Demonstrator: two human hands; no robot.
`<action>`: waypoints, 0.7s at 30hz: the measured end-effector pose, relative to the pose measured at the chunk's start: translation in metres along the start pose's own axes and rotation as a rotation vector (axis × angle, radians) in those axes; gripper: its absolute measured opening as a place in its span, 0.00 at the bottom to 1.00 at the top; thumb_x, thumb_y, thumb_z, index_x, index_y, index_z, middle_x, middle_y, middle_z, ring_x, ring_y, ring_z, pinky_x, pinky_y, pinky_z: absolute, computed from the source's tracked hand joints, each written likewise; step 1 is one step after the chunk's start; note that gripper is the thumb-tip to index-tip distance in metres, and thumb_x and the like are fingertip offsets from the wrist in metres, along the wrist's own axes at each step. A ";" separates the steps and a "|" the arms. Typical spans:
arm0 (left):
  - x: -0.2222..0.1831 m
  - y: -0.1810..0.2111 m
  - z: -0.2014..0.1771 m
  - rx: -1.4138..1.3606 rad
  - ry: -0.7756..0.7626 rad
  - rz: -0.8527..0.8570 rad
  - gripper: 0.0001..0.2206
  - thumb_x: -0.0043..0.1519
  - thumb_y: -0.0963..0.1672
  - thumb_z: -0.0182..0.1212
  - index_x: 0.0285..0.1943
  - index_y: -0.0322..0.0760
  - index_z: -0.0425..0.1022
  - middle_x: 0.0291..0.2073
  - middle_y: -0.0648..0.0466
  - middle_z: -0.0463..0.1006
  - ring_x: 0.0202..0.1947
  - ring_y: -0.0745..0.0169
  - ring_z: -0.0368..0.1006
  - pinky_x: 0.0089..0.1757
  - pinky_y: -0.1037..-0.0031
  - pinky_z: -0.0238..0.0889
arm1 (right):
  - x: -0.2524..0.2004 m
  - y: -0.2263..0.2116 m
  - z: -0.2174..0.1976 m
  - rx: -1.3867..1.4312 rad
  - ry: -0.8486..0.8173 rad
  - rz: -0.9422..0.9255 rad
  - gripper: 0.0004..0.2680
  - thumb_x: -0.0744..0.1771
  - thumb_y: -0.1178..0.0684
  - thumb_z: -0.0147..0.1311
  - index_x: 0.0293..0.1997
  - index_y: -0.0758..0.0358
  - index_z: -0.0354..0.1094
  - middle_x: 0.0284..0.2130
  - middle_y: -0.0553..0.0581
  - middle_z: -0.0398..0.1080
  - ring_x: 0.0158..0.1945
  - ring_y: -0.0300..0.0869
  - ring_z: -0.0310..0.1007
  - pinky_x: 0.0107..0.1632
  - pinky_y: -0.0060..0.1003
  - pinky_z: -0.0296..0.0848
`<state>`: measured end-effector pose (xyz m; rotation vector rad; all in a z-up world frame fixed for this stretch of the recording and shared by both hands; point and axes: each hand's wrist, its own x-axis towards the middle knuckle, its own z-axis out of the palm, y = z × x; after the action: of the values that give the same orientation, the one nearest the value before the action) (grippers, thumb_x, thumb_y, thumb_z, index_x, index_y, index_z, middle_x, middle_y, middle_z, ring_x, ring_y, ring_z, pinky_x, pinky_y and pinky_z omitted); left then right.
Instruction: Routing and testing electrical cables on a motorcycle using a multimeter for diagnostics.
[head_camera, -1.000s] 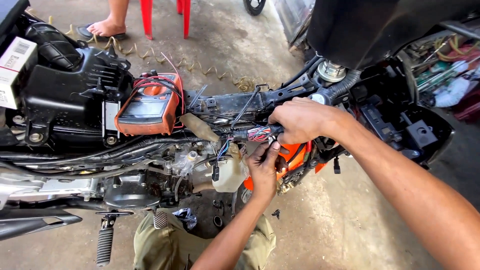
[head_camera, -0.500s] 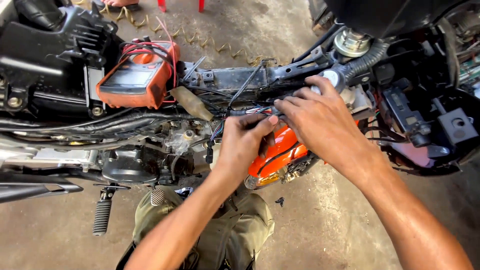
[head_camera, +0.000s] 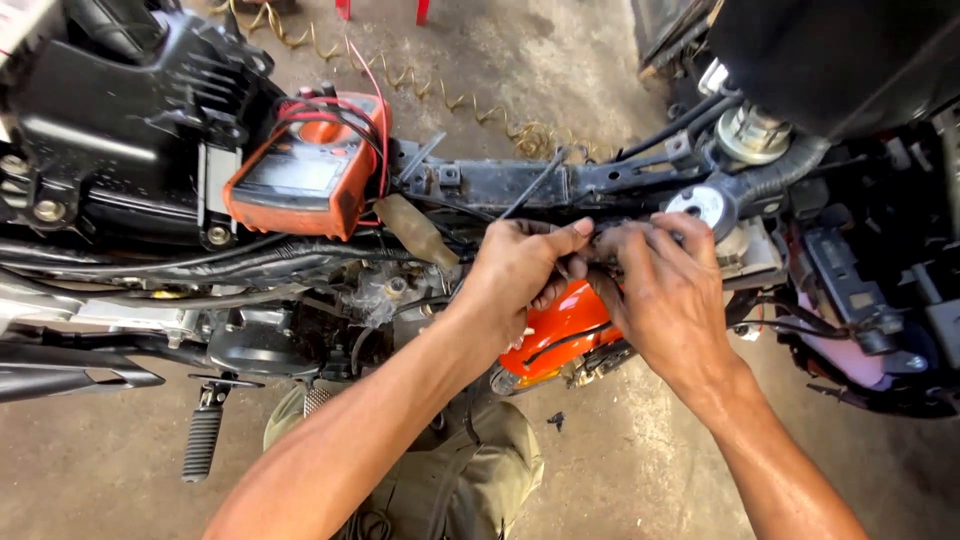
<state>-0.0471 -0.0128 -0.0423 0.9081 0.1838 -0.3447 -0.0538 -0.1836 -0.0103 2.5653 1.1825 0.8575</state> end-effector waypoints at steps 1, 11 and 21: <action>-0.001 0.001 0.000 -0.030 -0.009 0.008 0.15 0.66 0.43 0.65 0.25 0.32 0.76 0.14 0.52 0.73 0.08 0.72 0.53 0.14 0.80 0.44 | 0.001 0.003 -0.001 0.010 0.042 -0.073 0.11 0.68 0.54 0.66 0.43 0.64 0.63 0.41 0.57 0.76 0.46 0.46 0.77 0.61 0.44 0.63; -0.032 -0.001 -0.028 -0.167 0.007 0.216 0.15 0.68 0.46 0.58 0.29 0.36 0.64 0.12 0.50 0.66 0.07 0.68 0.52 0.13 0.76 0.41 | -0.001 0.000 -0.002 -0.145 0.087 -0.219 0.09 0.67 0.55 0.63 0.51 0.59 0.73 0.49 0.58 0.78 0.54 0.47 0.76 0.59 0.44 0.62; -0.028 -0.055 -0.060 0.471 0.102 0.994 0.10 0.66 0.44 0.56 0.47 0.33 0.79 0.36 0.50 0.81 0.30 0.64 0.73 0.30 0.74 0.68 | 0.007 -0.006 0.001 -0.271 -0.071 -0.173 0.16 0.66 0.59 0.62 0.61 0.57 0.69 0.50 0.57 0.74 0.51 0.46 0.74 0.58 0.47 0.63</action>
<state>-0.0945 0.0094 -0.1108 1.3621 -0.2753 0.6095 -0.0534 -0.1743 -0.0107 2.2243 1.1591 0.8175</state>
